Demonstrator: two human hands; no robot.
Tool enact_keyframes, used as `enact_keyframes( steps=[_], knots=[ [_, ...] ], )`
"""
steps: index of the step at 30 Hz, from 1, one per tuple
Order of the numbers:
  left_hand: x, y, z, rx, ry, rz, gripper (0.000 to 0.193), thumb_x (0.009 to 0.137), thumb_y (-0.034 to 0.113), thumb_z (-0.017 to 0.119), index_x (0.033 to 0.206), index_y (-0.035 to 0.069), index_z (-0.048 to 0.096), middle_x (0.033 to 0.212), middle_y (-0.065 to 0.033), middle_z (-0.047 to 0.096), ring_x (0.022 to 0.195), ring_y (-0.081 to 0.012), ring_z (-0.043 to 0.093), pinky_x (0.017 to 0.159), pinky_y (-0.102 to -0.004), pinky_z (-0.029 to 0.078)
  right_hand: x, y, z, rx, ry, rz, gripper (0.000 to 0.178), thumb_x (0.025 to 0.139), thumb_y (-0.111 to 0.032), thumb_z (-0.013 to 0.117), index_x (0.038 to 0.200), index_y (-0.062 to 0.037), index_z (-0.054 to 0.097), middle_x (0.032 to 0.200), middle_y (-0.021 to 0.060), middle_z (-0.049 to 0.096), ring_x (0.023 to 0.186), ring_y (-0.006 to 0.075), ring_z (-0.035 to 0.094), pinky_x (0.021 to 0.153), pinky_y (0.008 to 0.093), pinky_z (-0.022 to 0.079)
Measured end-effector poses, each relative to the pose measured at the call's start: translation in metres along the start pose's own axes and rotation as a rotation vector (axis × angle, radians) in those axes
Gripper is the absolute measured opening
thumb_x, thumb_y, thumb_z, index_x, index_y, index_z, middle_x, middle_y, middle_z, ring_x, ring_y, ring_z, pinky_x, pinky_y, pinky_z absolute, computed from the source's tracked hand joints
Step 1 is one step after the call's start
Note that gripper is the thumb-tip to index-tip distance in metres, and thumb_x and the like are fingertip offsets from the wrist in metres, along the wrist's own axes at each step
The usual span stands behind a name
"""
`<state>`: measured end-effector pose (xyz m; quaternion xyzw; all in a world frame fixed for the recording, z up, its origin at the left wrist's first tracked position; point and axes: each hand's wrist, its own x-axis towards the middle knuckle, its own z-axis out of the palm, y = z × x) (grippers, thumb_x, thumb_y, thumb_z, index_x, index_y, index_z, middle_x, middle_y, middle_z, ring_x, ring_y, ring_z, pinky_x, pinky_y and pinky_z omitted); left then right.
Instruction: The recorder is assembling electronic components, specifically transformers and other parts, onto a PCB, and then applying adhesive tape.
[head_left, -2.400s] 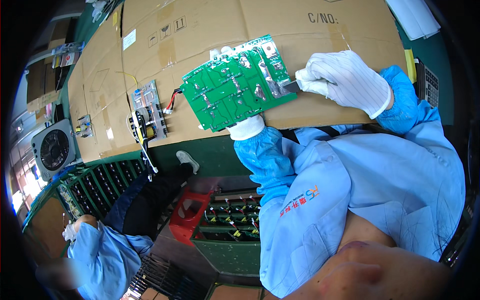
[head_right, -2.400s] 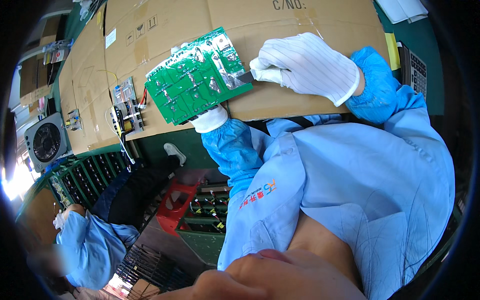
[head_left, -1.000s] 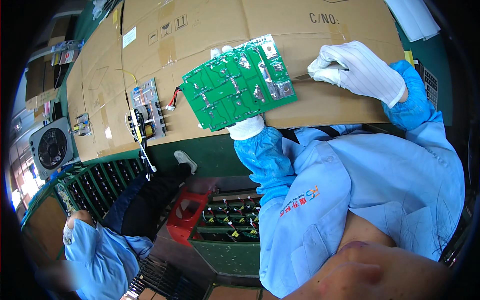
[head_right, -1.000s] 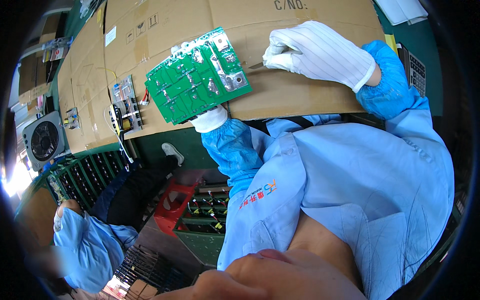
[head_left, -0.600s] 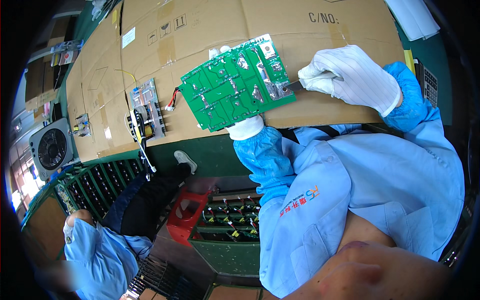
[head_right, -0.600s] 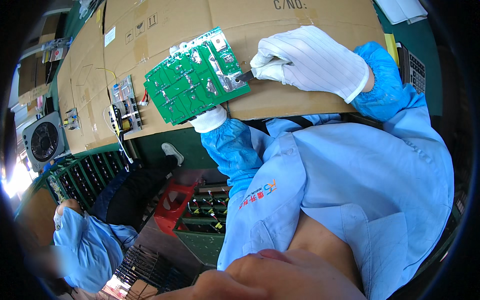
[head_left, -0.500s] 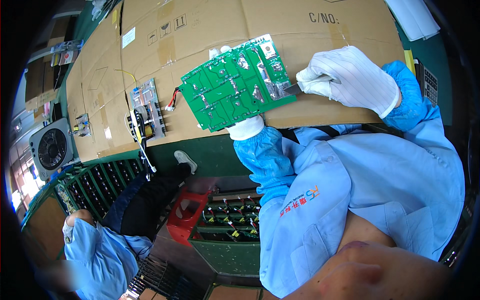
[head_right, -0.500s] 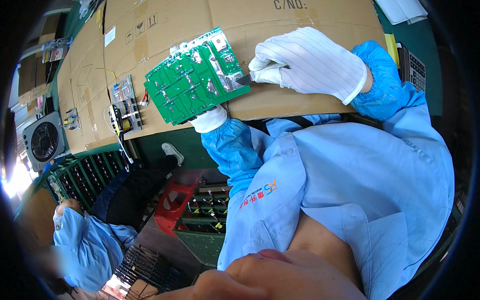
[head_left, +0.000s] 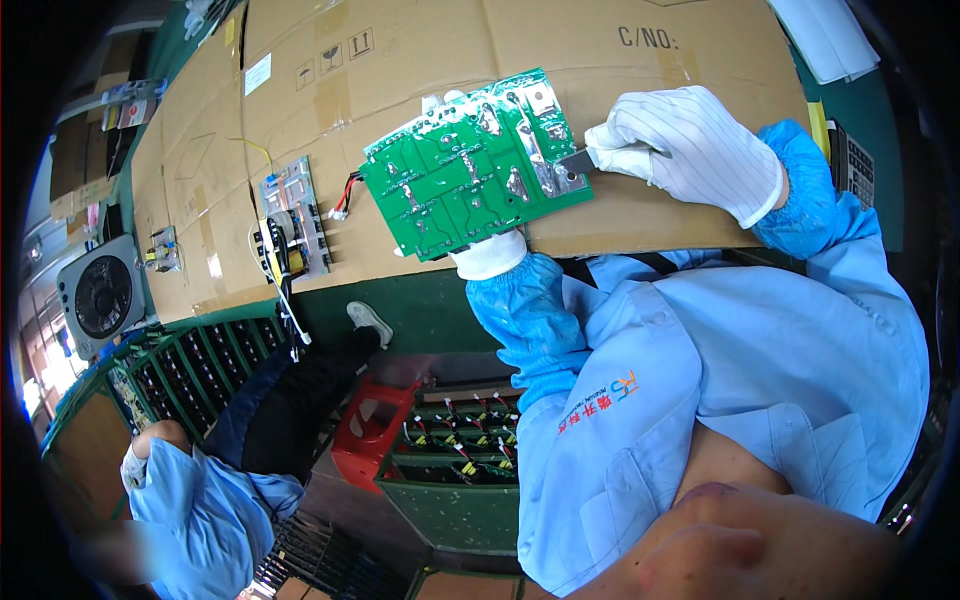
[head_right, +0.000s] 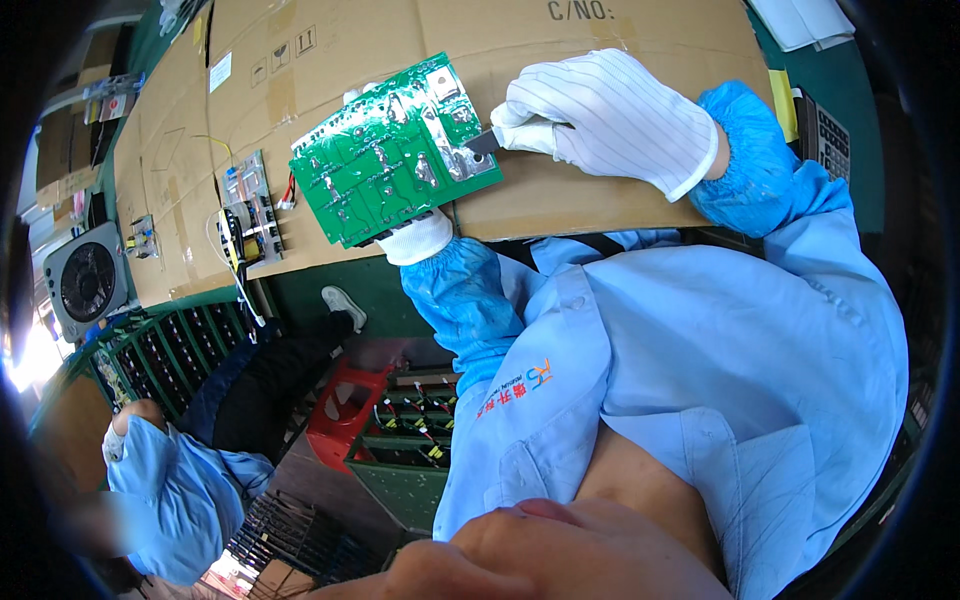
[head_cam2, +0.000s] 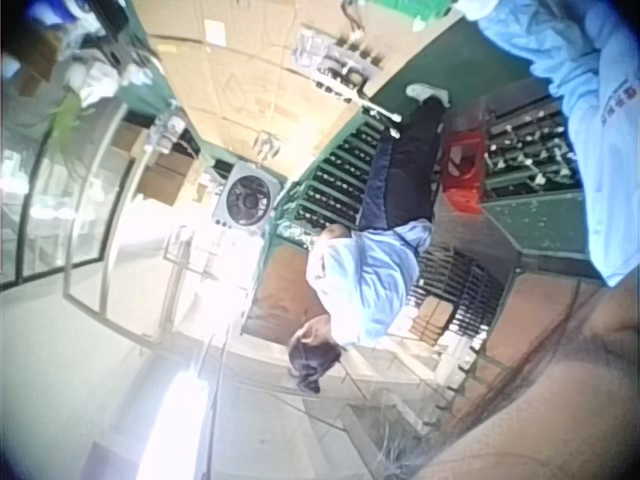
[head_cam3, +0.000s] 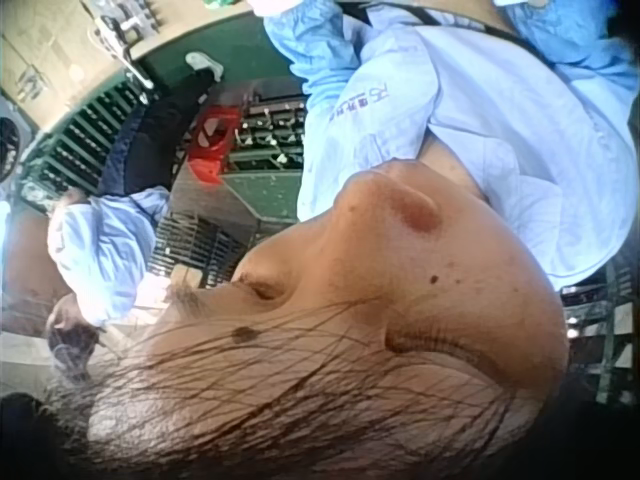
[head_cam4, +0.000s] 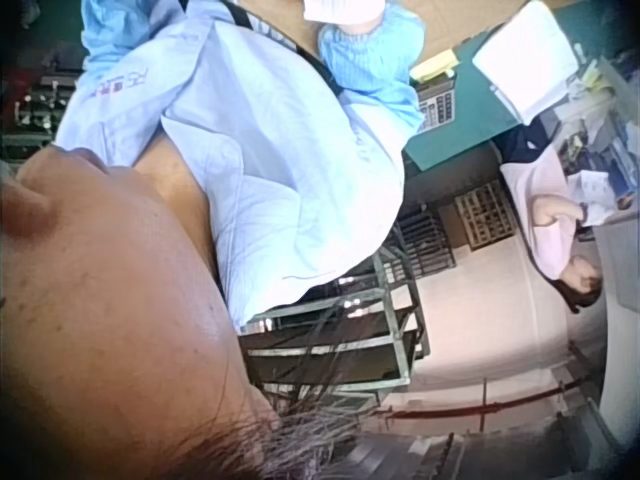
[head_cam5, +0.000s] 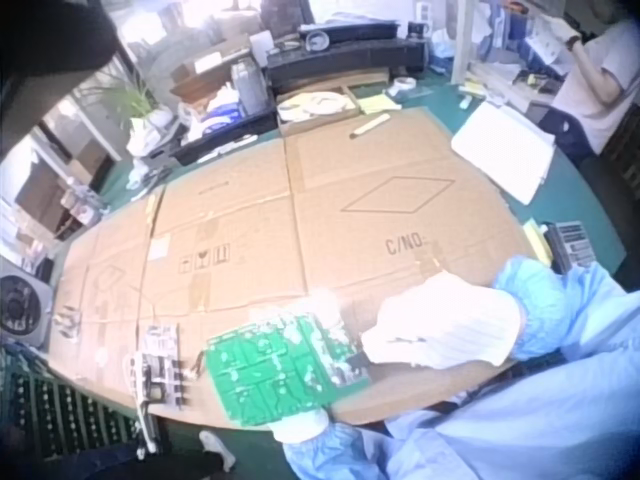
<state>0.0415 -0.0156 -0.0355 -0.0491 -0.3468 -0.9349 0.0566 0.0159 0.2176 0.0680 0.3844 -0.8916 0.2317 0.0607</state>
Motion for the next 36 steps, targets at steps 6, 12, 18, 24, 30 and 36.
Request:
enact_keyframes(
  steps=[6, 12, 18, 24, 30, 36],
  knots=[
    [-0.002, 0.001, -0.002, 0.047, -0.008, 0.010, 0.057, 0.110, 0.038, 0.034, 0.160, 0.011, 0.025, 0.162, -0.0114, 0.033, 0.148, -0.0269, 0.035, 0.123, -0.0460, 0.028, -0.003, -0.007, -0.005, 0.059, -0.048, 0.003, 0.020, 0.092, -0.032, 0.067, 0.093, -0.0120, 0.068, 0.081, 0.0051, 0.063, 0.070, 0.0269, 0.064, 0.060, 0.0379, 0.049],
    [-0.002, 0.002, -0.002, 0.129, -0.010, 0.029, 0.058, 0.110, 0.038, 0.035, 0.160, 0.012, 0.025, 0.162, -0.0109, 0.033, 0.148, -0.0270, 0.034, 0.123, -0.0460, 0.028, -0.004, -0.008, -0.006, 0.037, -0.058, 0.017, 0.020, 0.092, -0.032, 0.067, 0.091, -0.0120, 0.068, 0.082, 0.0045, 0.064, 0.071, 0.0264, 0.065, 0.060, 0.0381, 0.048],
    [-0.006, 0.002, -0.001, 0.443, -0.007, 0.102, 0.058, 0.109, 0.038, 0.036, 0.160, 0.012, 0.026, 0.162, -0.0104, 0.033, 0.148, -0.0271, 0.034, 0.124, -0.0459, 0.027, -0.005, -0.007, -0.003, 0.058, -0.061, 0.026, 0.019, 0.091, -0.032, 0.069, 0.090, -0.0123, 0.068, 0.082, 0.0044, 0.064, 0.072, 0.0262, 0.065, 0.061, 0.0377, 0.049],
    [-0.008, 0.006, -0.008, 1.407, -0.043, 0.350, 0.058, 0.109, 0.038, 0.037, 0.160, 0.013, 0.026, 0.162, -0.0100, 0.033, 0.149, -0.0272, 0.034, 0.124, -0.0459, 0.026, -0.006, -0.010, -0.004, 0.070, -0.071, 0.012, 0.020, 0.089, -0.032, 0.071, 0.090, -0.0123, 0.067, 0.081, 0.0045, 0.064, 0.071, 0.0271, 0.065, 0.060, 0.0381, 0.049],
    [-0.003, 0.007, -0.017, 1.998, -0.133, 0.487, 0.058, 0.109, 0.038, 0.038, 0.160, 0.013, 0.026, 0.162, -0.0095, 0.033, 0.149, -0.0273, 0.033, 0.124, -0.0459, 0.026, -0.006, -0.013, -0.008, 0.104, -0.066, 0.021, 0.020, 0.089, -0.031, 0.071, 0.090, -0.0120, 0.067, 0.080, 0.0044, 0.064, 0.070, 0.0271, 0.064, 0.060, 0.0379, 0.048],
    [0.002, 0.003, -0.021, 2.131, -0.164, 0.531, 0.058, 0.108, 0.038, 0.039, 0.159, 0.014, 0.027, 0.162, -0.0090, 0.033, 0.149, -0.0273, 0.033, 0.124, -0.0458, 0.025, -0.005, -0.006, -0.004, 0.069, -0.041, 0.003, 0.019, 0.089, -0.030, 0.070, 0.092, -0.0117, 0.068, 0.080, 0.0041, 0.064, 0.070, 0.0258, 0.065, 0.060, 0.0369, 0.048]
  ],
)
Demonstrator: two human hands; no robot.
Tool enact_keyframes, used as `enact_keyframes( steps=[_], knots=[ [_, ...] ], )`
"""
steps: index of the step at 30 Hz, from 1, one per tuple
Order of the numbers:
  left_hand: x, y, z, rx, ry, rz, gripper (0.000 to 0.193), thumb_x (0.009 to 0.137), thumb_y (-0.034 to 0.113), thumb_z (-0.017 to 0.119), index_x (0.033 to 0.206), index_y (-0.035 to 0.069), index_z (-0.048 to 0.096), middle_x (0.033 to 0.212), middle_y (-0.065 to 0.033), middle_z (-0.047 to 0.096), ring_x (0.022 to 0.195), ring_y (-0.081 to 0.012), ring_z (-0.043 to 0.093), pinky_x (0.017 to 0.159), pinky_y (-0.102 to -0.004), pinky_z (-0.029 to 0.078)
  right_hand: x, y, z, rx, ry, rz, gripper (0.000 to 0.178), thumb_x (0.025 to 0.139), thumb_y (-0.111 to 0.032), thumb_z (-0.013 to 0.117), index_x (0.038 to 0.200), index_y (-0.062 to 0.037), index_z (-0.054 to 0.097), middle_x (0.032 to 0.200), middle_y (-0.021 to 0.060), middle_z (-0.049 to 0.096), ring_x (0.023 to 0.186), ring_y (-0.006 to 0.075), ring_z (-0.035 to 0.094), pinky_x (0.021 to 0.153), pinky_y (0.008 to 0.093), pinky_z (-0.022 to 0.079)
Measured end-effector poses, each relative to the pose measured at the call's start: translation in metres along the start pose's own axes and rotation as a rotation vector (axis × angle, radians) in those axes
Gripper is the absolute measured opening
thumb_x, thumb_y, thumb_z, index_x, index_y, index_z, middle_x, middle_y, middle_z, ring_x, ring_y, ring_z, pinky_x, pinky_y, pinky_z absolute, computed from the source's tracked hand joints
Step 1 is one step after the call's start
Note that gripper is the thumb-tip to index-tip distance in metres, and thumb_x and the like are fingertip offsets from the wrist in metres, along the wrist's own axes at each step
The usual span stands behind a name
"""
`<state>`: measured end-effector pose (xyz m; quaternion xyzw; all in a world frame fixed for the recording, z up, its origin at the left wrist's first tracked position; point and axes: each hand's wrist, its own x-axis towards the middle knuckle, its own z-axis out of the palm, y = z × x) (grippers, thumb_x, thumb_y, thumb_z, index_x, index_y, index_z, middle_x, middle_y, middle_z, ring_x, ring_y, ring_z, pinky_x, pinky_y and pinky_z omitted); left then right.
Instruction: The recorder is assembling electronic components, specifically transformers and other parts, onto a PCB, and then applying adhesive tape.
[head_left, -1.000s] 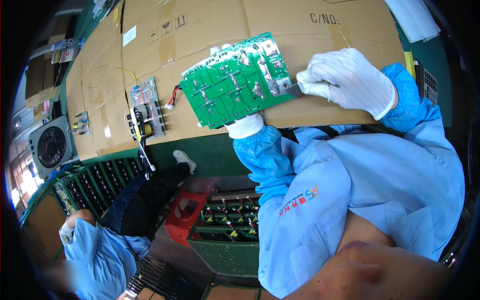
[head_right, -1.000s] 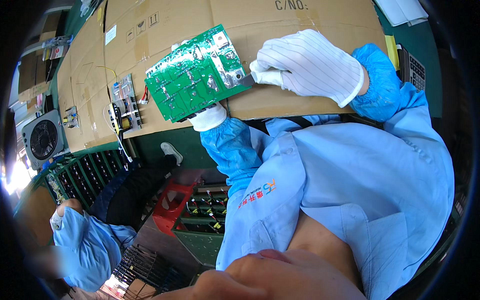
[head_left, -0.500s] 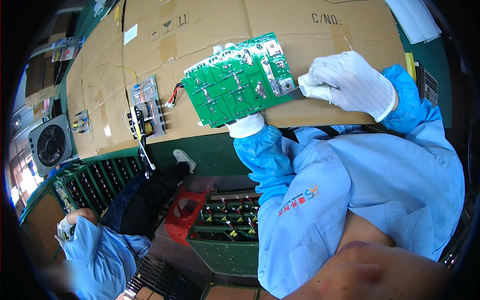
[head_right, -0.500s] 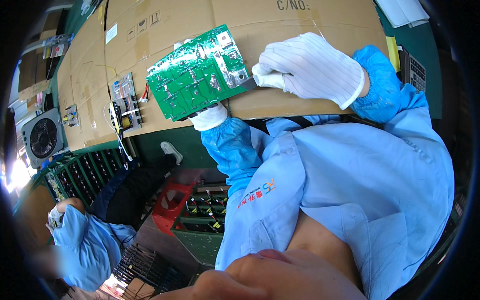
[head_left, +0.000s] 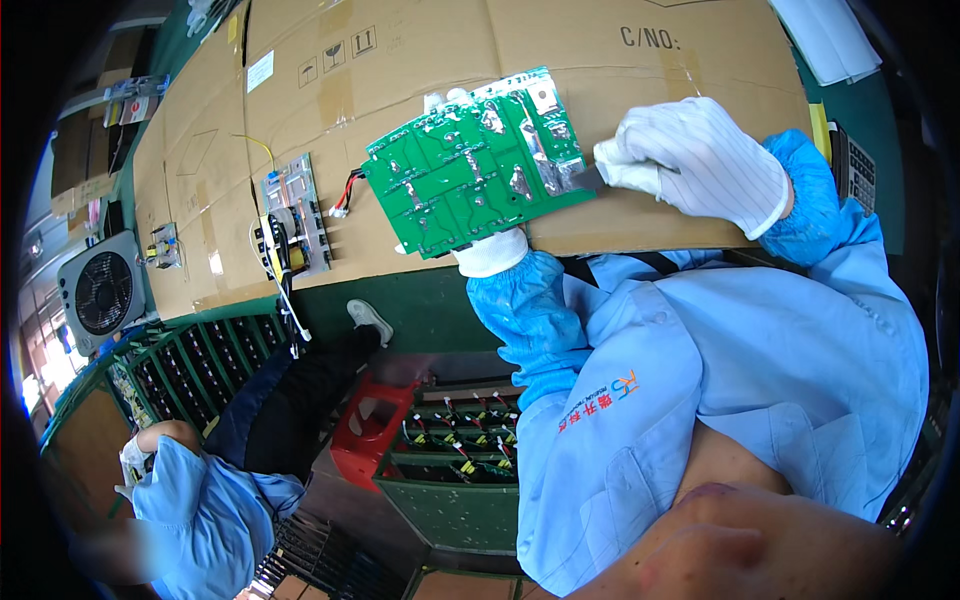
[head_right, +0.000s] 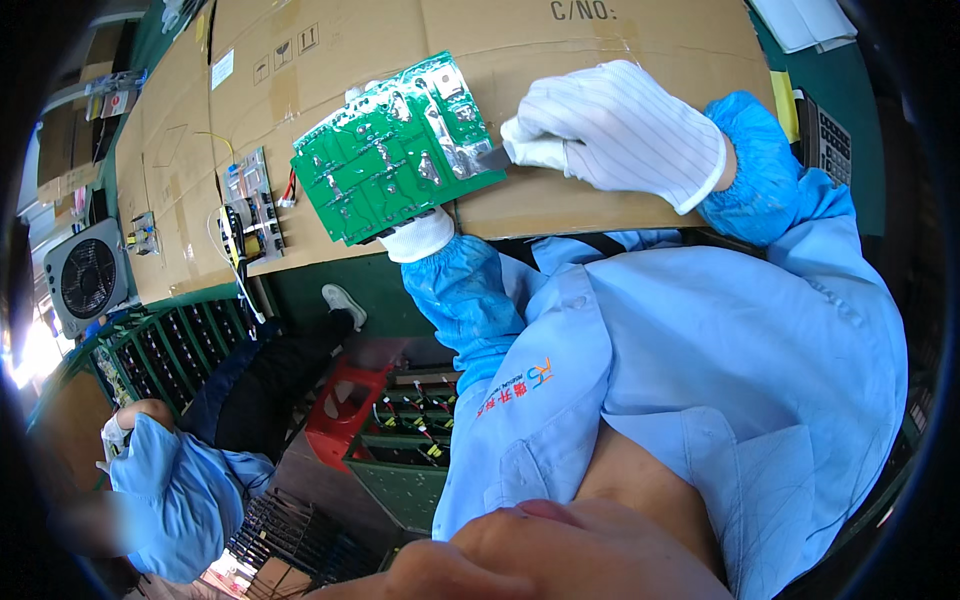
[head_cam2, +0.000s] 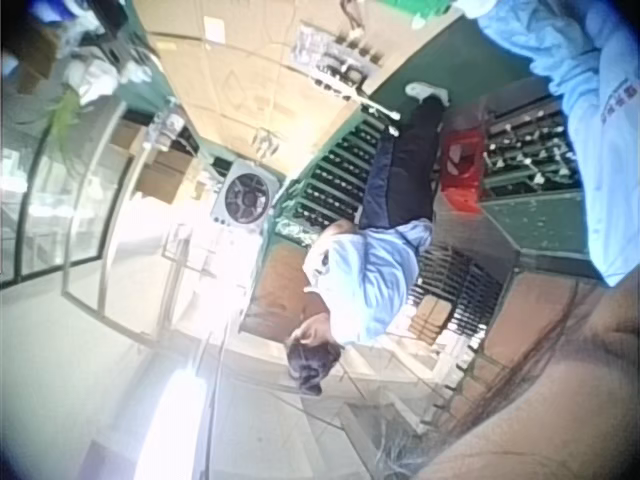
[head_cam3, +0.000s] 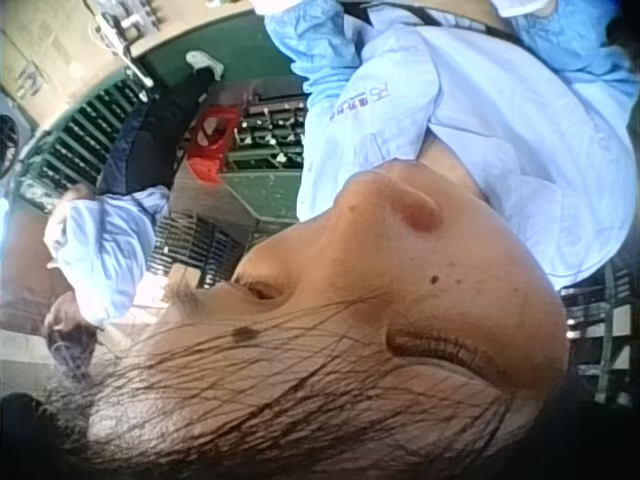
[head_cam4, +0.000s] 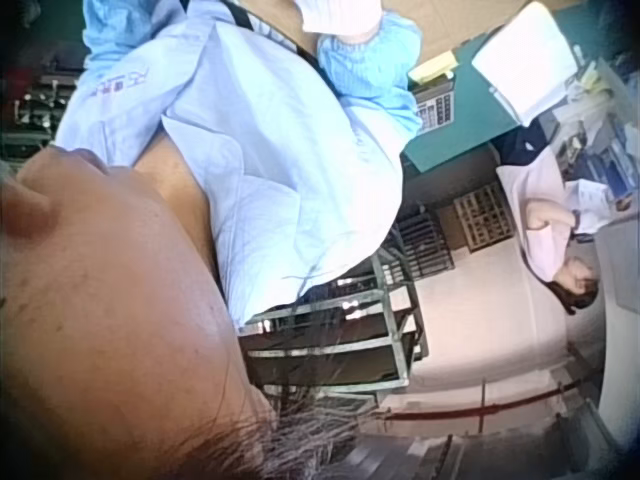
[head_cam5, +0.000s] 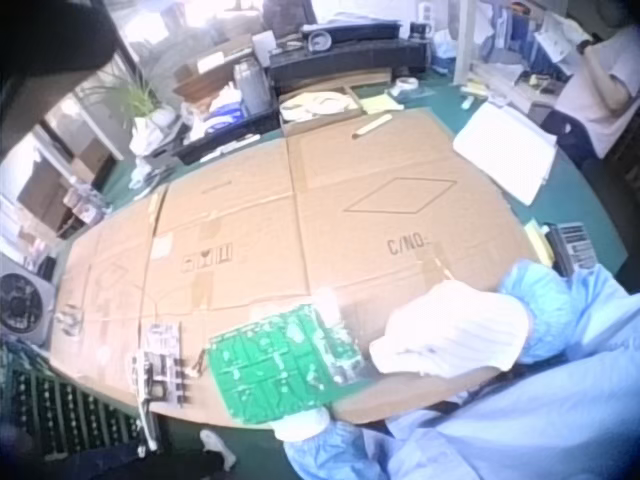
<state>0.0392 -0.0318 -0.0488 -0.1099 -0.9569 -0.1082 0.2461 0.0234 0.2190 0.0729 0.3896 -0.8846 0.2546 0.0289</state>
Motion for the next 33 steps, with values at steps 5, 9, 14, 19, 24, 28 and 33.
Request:
enact_keyframes(
  steps=[5, 9, 14, 19, 24, 28, 33],
  knots=[
    [0.003, -0.003, 0.004, 0.041, 0.004, 0.032, 0.058, 0.108, 0.038, 0.040, 0.159, 0.014, 0.027, 0.162, -0.0086, 0.033, 0.150, -0.0274, 0.033, 0.125, -0.0458, 0.025, -0.001, 0.001, 0.004, -0.021, 0.050, -0.026, 0.019, 0.090, -0.030, 0.069, 0.091, -0.0113, 0.068, 0.080, 0.0040, 0.063, 0.070, 0.0251, 0.064, 0.059, 0.0367, 0.048],
    [0.006, -0.007, 0.009, 0.054, 0.019, 0.055, 0.058, 0.108, 0.038, 0.040, 0.159, 0.015, 0.027, 0.162, -0.0083, 0.033, 0.150, -0.0275, 0.032, 0.125, -0.0457, 0.024, 0.001, 0.003, 0.002, -0.031, 0.034, 0.001, 0.021, 0.090, -0.032, 0.070, 0.090, -0.0108, 0.067, 0.079, 0.0045, 0.063, 0.069, 0.0260, 0.064, 0.059, 0.0372, 0.048],
    [0.009, -0.013, 0.011, 0.083, 0.040, 0.100, 0.058, 0.108, 0.038, 0.041, 0.159, 0.015, 0.027, 0.162, -0.0079, 0.033, 0.150, -0.0275, 0.032, 0.125, -0.0457, 0.024, 0.000, 0.007, 0.001, 0.045, -0.012, 0.028, 0.022, 0.089, -0.031, 0.073, 0.089, -0.0097, 0.066, 0.081, 0.0052, 0.065, 0.070, 0.0268, 0.065, 0.059, 0.0373, 0.048],
    [0.011, 0.005, -0.010, 0.052, -0.042, -0.005, 0.057, 0.108, 0.036, 0.039, 0.159, 0.014, 0.027, 0.163, -0.0083, 0.032, 0.151, -0.0273, 0.030, 0.125, -0.0458, 0.023, 0.001, 0.009, -0.009, 0.393, 0.040, 0.094, 0.020, 0.092, -0.026, 0.071, 0.091, -0.0063, 0.065, 0.085, 0.0098, 0.071, 0.077, 0.0313, 0.069, 0.066, 0.0369, 0.053],
    [0.009, 0.008, -0.012, -0.033, -0.024, -0.034, 0.056, 0.109, 0.036, 0.038, 0.159, 0.012, 0.028, 0.163, -0.0091, 0.032, 0.152, -0.0272, 0.028, 0.125, -0.0452, 0.023, 0.009, 0.015, -0.012, 0.306, 0.132, 0.115, 0.020, 0.092, -0.024, 0.070, 0.092, -0.0049, 0.065, 0.086, 0.0111, 0.072, 0.076, 0.0326, 0.069, 0.067, 0.0368, 0.055],
    [0.011, 0.009, -0.015, 0.079, -0.013, 0.012, 0.056, 0.108, 0.035, 0.038, 0.158, 0.011, 0.029, 0.162, -0.0103, 0.033, 0.151, -0.0289, 0.030, 0.125, -0.0480, 0.023, 0.016, 0.013, -0.012, 0.069, 0.197, 0.066, 0.019, 0.092, -0.024, 0.069, 0.092, -0.0053, 0.065, 0.087, 0.0111, 0.072, 0.078, 0.0319, 0.069, 0.067, 0.0360, 0.055],
    [0.011, 0.009, -0.015, 0.198, -0.065, 0.023, 0.057, 0.107, 0.036, 0.041, 0.157, 0.012, 0.031, 0.161, -0.0112, 0.034, 0.150, -0.0311, 0.031, 0.124, -0.0515, 0.023, 0.017, 0.018, -0.005, 0.143, 0.218, 0.075, 0.018, 0.093, -0.024, 0.068, 0.092, -0.0057, 0.065, 0.088, 0.0105, 0.072, 0.078, 0.0313, 0.070, 0.067, 0.0360, 0.055]
  ],
)
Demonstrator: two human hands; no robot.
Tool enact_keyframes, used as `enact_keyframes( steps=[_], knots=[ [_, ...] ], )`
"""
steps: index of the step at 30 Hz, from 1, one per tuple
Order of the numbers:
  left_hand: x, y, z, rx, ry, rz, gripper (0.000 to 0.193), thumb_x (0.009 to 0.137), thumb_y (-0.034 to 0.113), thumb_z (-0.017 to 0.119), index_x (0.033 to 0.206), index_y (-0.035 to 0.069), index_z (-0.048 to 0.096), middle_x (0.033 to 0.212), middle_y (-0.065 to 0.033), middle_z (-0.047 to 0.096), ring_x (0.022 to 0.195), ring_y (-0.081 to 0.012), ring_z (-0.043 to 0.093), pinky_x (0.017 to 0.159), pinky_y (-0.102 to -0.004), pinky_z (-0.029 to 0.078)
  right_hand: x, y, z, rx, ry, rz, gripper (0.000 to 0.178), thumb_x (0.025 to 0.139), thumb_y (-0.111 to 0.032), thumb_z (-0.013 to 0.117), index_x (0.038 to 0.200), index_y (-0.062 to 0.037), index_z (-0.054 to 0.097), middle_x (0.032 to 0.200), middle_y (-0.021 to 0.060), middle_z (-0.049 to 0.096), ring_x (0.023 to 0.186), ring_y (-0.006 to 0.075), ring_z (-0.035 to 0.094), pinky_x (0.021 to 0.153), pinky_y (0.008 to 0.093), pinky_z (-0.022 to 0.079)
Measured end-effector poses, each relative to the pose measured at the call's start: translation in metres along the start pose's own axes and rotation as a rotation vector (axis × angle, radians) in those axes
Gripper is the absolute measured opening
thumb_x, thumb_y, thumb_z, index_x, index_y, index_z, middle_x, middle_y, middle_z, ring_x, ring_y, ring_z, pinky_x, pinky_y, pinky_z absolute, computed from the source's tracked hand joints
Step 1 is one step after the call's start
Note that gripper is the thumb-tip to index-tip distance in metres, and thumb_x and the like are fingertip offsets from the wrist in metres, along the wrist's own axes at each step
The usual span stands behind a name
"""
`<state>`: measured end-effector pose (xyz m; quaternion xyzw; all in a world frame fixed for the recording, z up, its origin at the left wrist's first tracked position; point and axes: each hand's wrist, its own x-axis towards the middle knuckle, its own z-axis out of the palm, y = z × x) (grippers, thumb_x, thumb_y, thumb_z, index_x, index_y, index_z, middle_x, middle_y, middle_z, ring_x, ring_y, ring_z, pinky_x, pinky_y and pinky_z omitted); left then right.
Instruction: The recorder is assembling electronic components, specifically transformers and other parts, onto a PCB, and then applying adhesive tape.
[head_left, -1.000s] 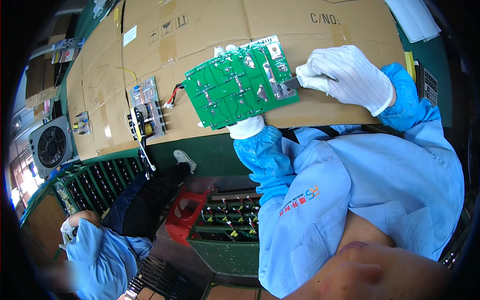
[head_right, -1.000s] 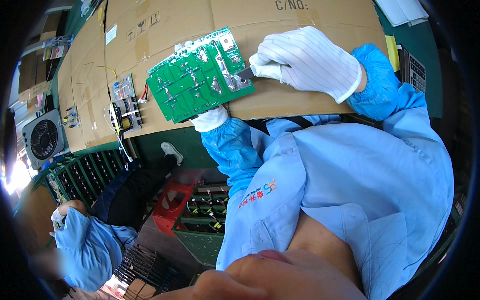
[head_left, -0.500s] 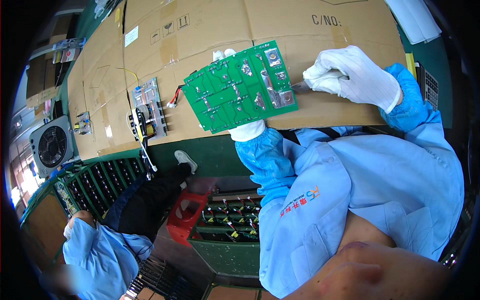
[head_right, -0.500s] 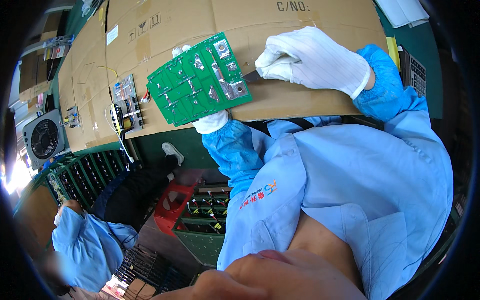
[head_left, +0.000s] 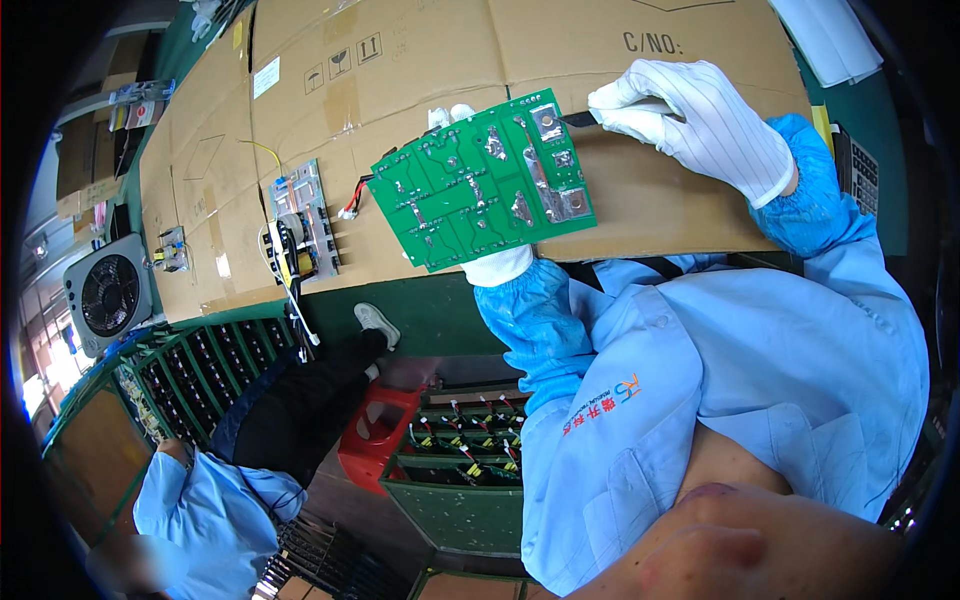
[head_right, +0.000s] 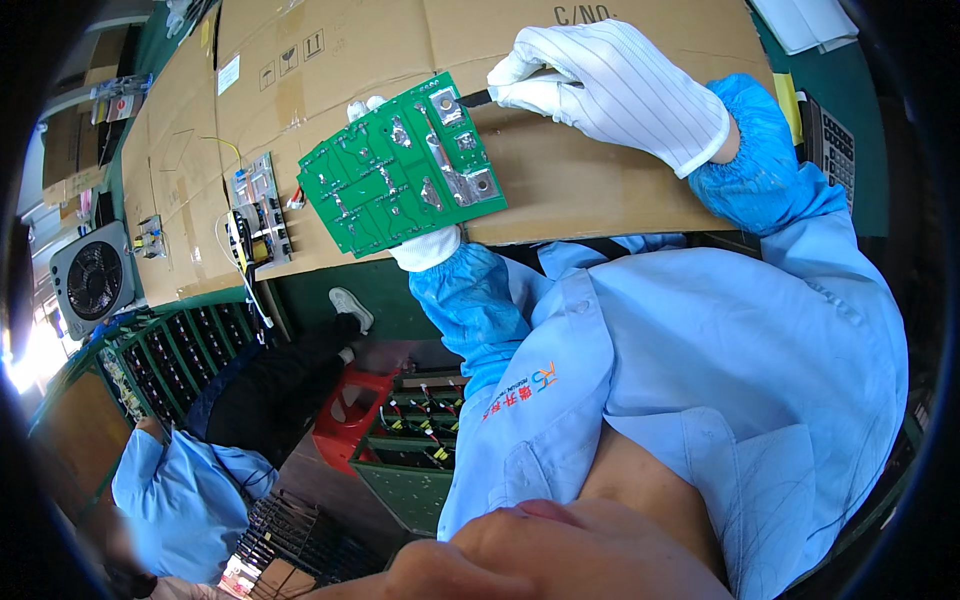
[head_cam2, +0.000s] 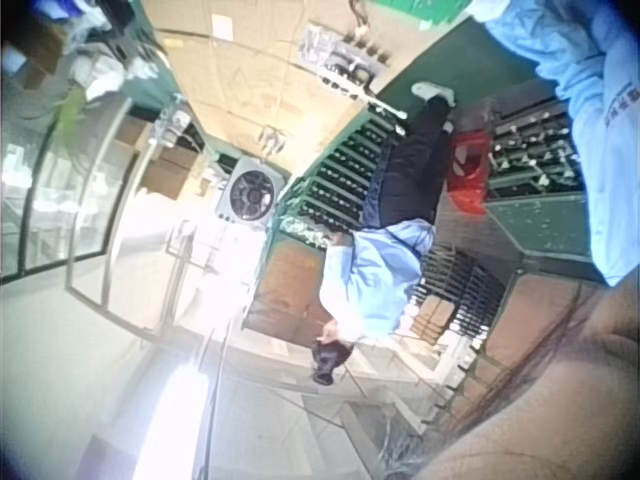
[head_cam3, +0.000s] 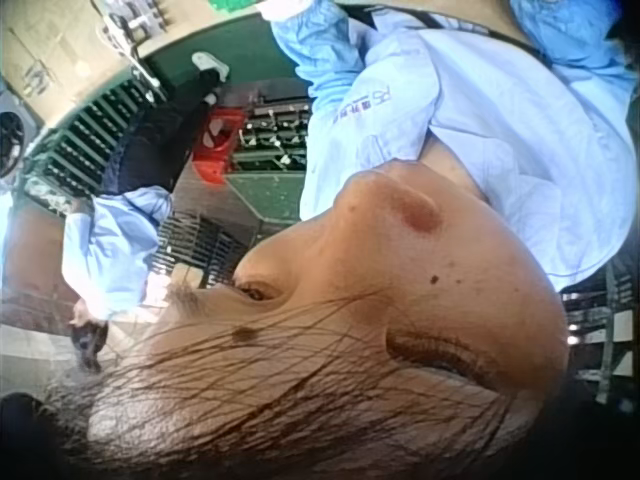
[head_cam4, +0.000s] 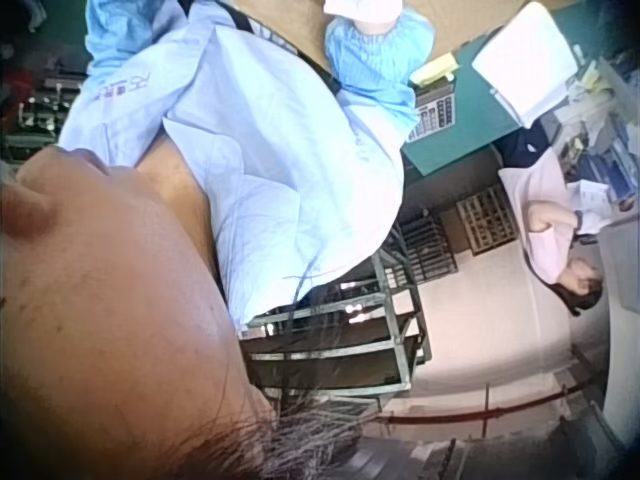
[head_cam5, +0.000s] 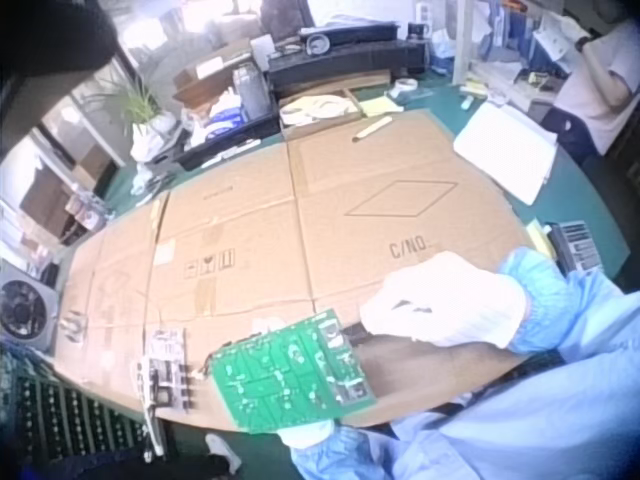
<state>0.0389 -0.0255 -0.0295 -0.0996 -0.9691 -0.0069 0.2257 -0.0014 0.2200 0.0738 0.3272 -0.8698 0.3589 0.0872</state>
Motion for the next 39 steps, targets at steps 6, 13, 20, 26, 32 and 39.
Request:
enact_keyframes(
  steps=[6, 13, 20, 26, 32, 39],
  knots=[
    [-0.004, -0.006, 0.001, -0.029, 0.009, -0.032, 0.056, 0.106, 0.036, 0.044, 0.156, 0.014, 0.035, 0.160, -0.0102, 0.037, 0.149, -0.0314, 0.033, 0.124, -0.0521, 0.024, 0.007, -0.001, 0.002, 0.101, -0.038, 0.055, 0.022, 0.097, -0.026, 0.063, 0.102, -0.0051, 0.068, 0.087, 0.0109, 0.072, 0.073, 0.0265, 0.069, 0.064, 0.0345, 0.054],
    [0.005, 0.000, 0.007, -0.286, 0.130, -0.037, 0.058, 0.106, 0.040, 0.041, 0.157, 0.013, 0.033, 0.161, -0.0091, 0.036, 0.148, -0.0299, 0.036, 0.122, -0.0515, 0.027, -0.002, 0.004, 0.017, 0.611, -0.073, 0.623, 0.059, 0.106, -0.054, 0.039, 0.138, -0.0101, 0.059, 0.082, -0.0024, 0.056, 0.053, 0.0019, 0.040, 0.045, 0.0182, 0.030],
    [0.013, 0.004, 0.002, -2.005, 0.138, -0.448, 0.063, 0.106, 0.047, 0.034, 0.159, 0.012, 0.028, 0.162, -0.0101, 0.033, 0.147, -0.0293, 0.036, 0.122, -0.0515, 0.029, 0.002, -0.007, 0.029, 0.807, -0.123, 0.755, 0.051, 0.101, -0.053, 0.050, 0.122, -0.0082, 0.062, 0.074, -0.0022, 0.051, 0.051, 0.0025, 0.030, 0.044, 0.0211, 0.024],
    [0.011, 0.008, 0.000, -2.501, 0.170, -0.481, 0.068, 0.106, 0.052, 0.029, 0.160, 0.011, 0.023, 0.163, -0.0110, 0.031, 0.147, -0.0288, 0.037, 0.121, -0.0515, 0.030, 0.004, -0.016, 0.031, 0.905, -0.135, 0.802, 0.038, 0.100, -0.046, 0.056, 0.106, -0.0093, 0.062, 0.072, -0.0030, 0.049, 0.051, 0.0015, 0.029, 0.043, 0.0212, 0.020],
    [0.011, 0.007, 0.001, -2.598, 0.165, -0.537, 0.072, 0.106, 0.057, 0.024, 0.161, 0.010, 0.019, 0.164, -0.0118, 0.029, 0.147, -0.0284, 0.037, 0.120, -0.0515, 0.032, 0.001, -0.012, 0.032, 0.837, -0.114, 0.756, 0.037, 0.100, -0.045, 0.057, 0.107, -0.0092, 0.062, 0.071, -0.0030, 0.049, 0.050, 0.0020, 0.029, 0.044, 0.0210, 0.021],
    [0.003, 0.007, 0.001, -2.508, 0.215, -0.370, 0.063, 0.109, 0.046, 0.026, 0.161, 0.011, 0.019, 0.167, -0.0091, 0.024, 0.152, -0.0252, 0.026, 0.125, -0.0459, 0.025, 0.007, -0.021, 0.032, 0.828, -0.095, 0.739, 0.042, 0.100, -0.044, 0.057, 0.117, -0.0070, 0.065, 0.068, -0.0026, 0.049, 0.050, 0.0018, 0.030, 0.044, 0.0206, 0.023]
  ],
)
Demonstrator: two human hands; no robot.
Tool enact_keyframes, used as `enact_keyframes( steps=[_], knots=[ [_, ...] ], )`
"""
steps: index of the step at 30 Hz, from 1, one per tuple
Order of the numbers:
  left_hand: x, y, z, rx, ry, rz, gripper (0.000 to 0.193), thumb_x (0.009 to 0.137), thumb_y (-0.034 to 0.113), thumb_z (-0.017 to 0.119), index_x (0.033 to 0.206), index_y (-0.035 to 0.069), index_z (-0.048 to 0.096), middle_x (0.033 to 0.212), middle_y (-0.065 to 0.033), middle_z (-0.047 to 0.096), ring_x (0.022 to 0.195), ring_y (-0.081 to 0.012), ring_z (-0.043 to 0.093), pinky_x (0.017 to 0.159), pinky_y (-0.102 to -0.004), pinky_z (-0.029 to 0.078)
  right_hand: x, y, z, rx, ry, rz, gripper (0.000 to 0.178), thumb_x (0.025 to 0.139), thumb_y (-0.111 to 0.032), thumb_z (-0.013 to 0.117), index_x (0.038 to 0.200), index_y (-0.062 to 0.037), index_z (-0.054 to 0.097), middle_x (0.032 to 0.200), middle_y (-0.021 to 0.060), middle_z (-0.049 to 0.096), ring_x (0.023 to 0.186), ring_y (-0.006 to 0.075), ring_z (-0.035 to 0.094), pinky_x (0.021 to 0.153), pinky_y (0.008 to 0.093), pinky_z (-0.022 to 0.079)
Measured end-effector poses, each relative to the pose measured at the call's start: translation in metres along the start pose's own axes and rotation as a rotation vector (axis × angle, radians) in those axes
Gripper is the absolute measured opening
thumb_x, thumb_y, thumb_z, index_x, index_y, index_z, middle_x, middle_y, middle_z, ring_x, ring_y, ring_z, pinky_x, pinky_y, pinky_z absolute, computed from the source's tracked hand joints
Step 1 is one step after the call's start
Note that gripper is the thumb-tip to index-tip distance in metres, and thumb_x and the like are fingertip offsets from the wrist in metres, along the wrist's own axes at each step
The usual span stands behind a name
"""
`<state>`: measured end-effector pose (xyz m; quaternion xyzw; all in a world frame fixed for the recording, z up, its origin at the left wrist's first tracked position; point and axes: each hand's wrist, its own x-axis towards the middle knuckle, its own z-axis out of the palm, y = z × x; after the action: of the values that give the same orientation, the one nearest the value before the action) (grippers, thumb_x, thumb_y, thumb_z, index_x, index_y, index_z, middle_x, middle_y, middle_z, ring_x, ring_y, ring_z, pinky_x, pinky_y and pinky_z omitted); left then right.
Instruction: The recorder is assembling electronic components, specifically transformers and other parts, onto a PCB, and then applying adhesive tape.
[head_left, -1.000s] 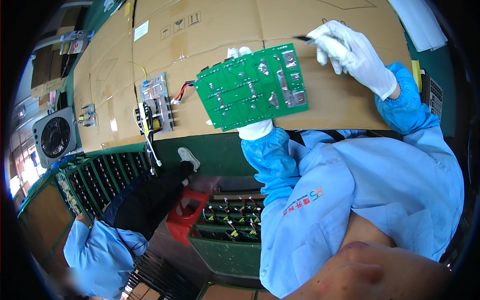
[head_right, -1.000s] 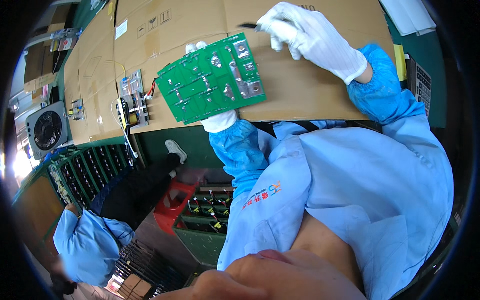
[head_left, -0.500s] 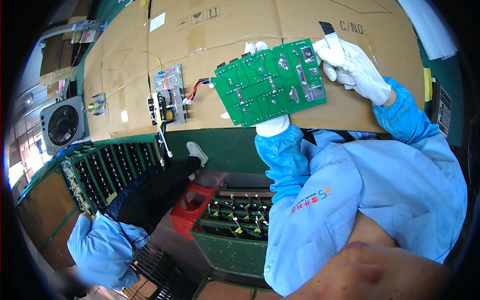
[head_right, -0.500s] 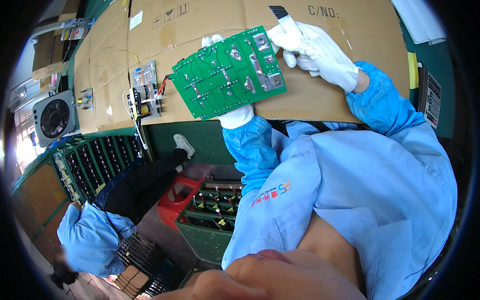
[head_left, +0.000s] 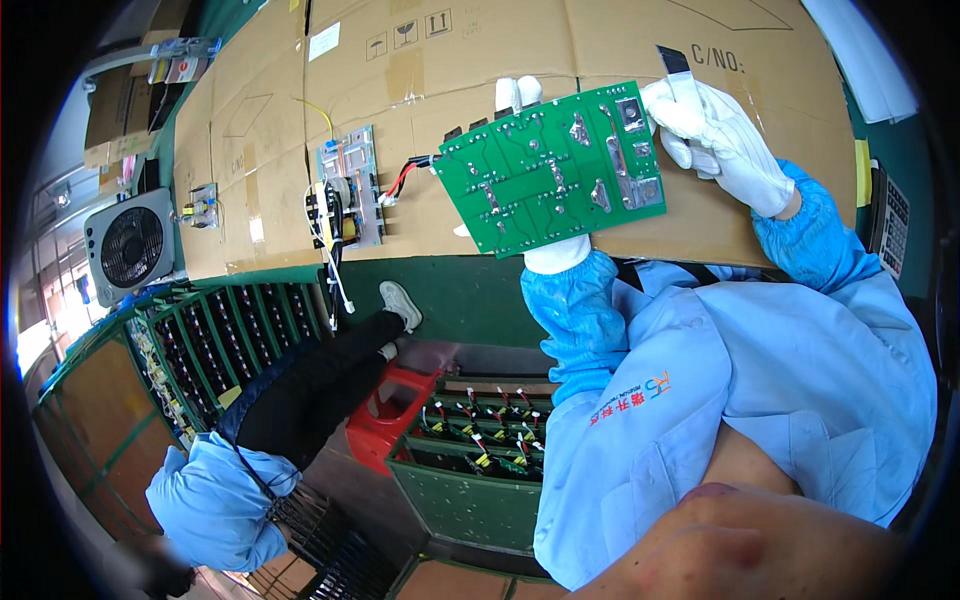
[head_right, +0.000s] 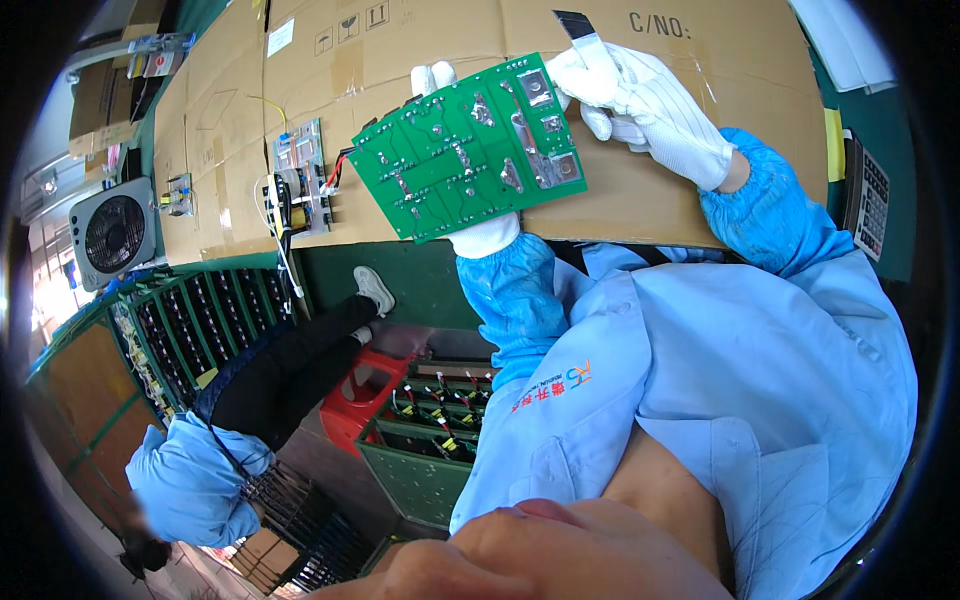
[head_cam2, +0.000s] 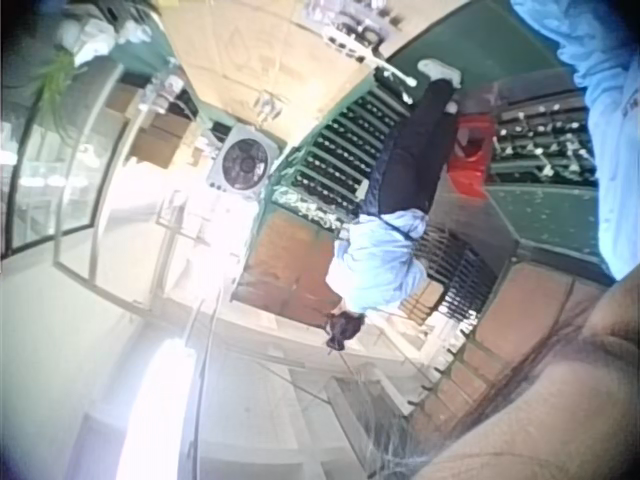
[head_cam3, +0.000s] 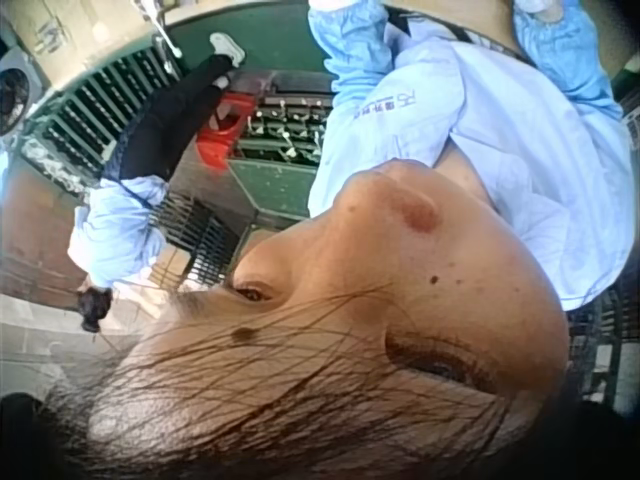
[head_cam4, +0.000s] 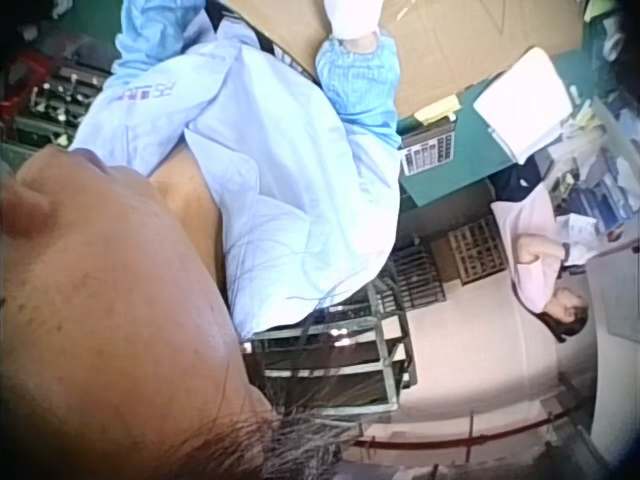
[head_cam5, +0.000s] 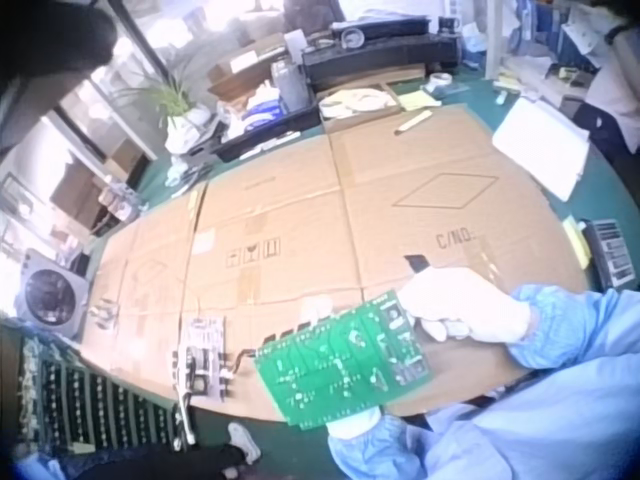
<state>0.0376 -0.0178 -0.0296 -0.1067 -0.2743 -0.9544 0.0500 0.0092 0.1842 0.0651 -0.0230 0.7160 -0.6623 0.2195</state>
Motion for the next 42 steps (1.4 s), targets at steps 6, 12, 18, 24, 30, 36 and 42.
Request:
enact_keyframes(
  steps=[6, 12, 18, 24, 30, 36, 42],
  knots=[
    [0.004, 0.003, 0.005, -0.184, 0.042, -0.028, 0.070, 0.107, 0.053, 0.027, 0.162, 0.012, 0.018, 0.166, -0.0102, 0.026, 0.149, -0.0274, 0.032, 0.122, -0.0479, 0.029, -0.003, -0.001, 0.001, 0.055, -0.017, -0.001, 0.040, 0.100, -0.042, 0.058, 0.119, -0.0066, 0.064, 0.068, -0.0024, 0.050, 0.050, 0.0023, 0.030, 0.044, 0.0209, 0.023],
    [0.007, 0.002, 0.004, -0.060, 0.085, -0.064, 0.075, 0.105, 0.059, 0.027, 0.162, 0.012, 0.018, 0.165, -0.0112, 0.028, 0.147, -0.0289, 0.036, 0.121, -0.0495, 0.031, -0.002, 0.000, -0.002, 0.029, -0.032, -0.030, 0.038, 0.101, -0.040, 0.059, 0.120, -0.0072, 0.064, 0.069, -0.0028, 0.051, 0.050, 0.0022, 0.031, 0.044, 0.0206, 0.023],
    [0.008, 0.004, 0.002, 0.510, 0.037, -0.012, 0.071, 0.106, 0.055, 0.028, 0.162, 0.012, 0.019, 0.165, -0.0108, 0.028, 0.148, -0.0280, 0.034, 0.122, -0.0482, 0.029, -0.004, -0.008, 0.002, 0.015, -0.006, 0.006, 0.038, 0.101, -0.039, 0.059, 0.122, -0.0075, 0.063, 0.068, -0.0027, 0.050, 0.051, 0.0022, 0.030, 0.044, 0.0207, 0.023],
    [0.004, 0.006, 0.000, 1.448, -0.089, 0.112, 0.067, 0.108, 0.052, 0.028, 0.162, 0.013, 0.020, 0.165, -0.0104, 0.028, 0.149, -0.0272, 0.032, 0.123, -0.0470, 0.028, -0.001, -0.007, 0.000, -0.013, -0.015, 0.003, 0.041, 0.098, -0.040, 0.060, 0.123, -0.0074, 0.064, 0.067, -0.0022, 0.049, 0.050, 0.0036, 0.031, 0.045, 0.0226, 0.023],
    [0.005, 0.007, -0.002, 1.787, -0.186, 0.190, 0.064, 0.109, 0.048, 0.029, 0.161, 0.013, 0.021, 0.165, -0.0101, 0.028, 0.151, -0.0263, 0.029, 0.124, -0.0457, 0.026, -0.002, -0.009, 0.003, -0.035, -0.013, -0.016, 0.044, 0.096, -0.042, 0.061, 0.123, -0.0075, 0.064, 0.067, -0.0021, 0.048, 0.051, 0.0049, 0.031, 0.045, 0.0245, 0.024],
    [0.004, 0.002, 0.003, 1.379, -0.057, 0.048, 0.060, 0.110, 0.043, 0.031, 0.160, 0.012, 0.024, 0.164, -0.0096, 0.030, 0.149, -0.0256, 0.032, 0.123, -0.0444, 0.027, -0.001, -0.008, 0.001, -0.045, -0.002, -0.036, 0.044, 0.097, -0.042, 0.061, 0.124, -0.0080, 0.064, 0.069, -0.0014, 0.048, 0.052, 0.0050, 0.033, 0.046, 0.0242, 0.025],
    [0.006, 0.000, 0.005, 0.976, 0.045, -0.042, 0.058, 0.110, 0.040, 0.033, 0.159, 0.011, 0.027, 0.163, -0.0098, 0.032, 0.148, -0.0254, 0.035, 0.122, -0.0435, 0.029, 0.000, -0.008, 0.002, -0.002, -0.007, -0.008, 0.042, 0.098, -0.039, 0.061, 0.128, -0.0099, 0.063, 0.071, -0.0027, 0.047, 0.054, 0.0039, 0.032, 0.047, 0.0224, 0.024]
  ],
)
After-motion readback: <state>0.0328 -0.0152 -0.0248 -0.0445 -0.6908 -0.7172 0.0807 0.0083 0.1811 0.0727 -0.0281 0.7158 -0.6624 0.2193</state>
